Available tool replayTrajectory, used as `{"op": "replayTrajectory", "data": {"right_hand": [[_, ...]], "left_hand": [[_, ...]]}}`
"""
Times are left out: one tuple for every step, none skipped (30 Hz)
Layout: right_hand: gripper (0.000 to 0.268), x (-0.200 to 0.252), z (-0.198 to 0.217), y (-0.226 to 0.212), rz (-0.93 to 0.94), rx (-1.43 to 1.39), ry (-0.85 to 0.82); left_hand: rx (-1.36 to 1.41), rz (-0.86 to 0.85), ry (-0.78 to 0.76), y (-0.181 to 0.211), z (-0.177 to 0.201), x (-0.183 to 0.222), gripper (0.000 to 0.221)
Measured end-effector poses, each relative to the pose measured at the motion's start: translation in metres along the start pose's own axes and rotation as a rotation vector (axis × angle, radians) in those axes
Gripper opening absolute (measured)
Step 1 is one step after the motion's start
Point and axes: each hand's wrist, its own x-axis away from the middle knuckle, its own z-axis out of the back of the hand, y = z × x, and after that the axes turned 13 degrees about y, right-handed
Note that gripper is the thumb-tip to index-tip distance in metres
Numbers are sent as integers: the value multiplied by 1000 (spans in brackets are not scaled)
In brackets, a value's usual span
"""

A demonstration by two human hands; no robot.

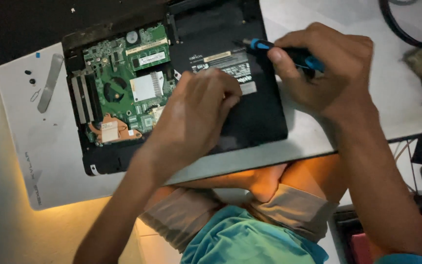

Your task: A person reassembles a laptop by connecting internal cables and screwing the chassis back together.

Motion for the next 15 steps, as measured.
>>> {"op": "replayTrajectory", "data": {"right_hand": [[10,-3,3,-4,-2,-2,-8],[10,-6,7,-9,-68,-17,-49],[9,-10,10,-13,-135,-33,-90],[9,-8,8,-5,-142,-26,-102],[13,-5,6,4,-56,18,-107],[18,0,5,11,25,62,-117],[18,1,7,10,14,71,-136],[18,0,6,9,0,86,-151],[19,-1,7,8,-14,101,-166],[19,-1,6,11,-22,108,-176],[21,0,6,13,-17,83,-186],[22,0,5,15,-8,51,-194],[22,-1,6,13,-11,53,-203],[21,-2,6,11,-17,63,-209],[20,-3,6,8,-24,73,-215]], "left_hand": [[4,7,2,-4,6,-4,15],[54,73,-30,-9,11,-8,13],[104,137,-62,-14,16,-12,10],[119,144,-63,-18,16,-12,10],[86,131,-28,-22,15,-13,13],[59,121,3,-26,13,-12,16],[80,131,0,-29,8,-8,16],[-20,66,4,-31,5,-6,19],[-119,0,8,-33,2,-3,22],[-105,4,5,-33,1,-2,22],[-149,-4,-21,-33,1,0,17],[-200,-9,-45,-31,1,3,15],[-193,-3,-45,-28,3,2,15],[-71,42,-116,-25,5,2,11],[52,86,-186,-21,7,2,14]]}}
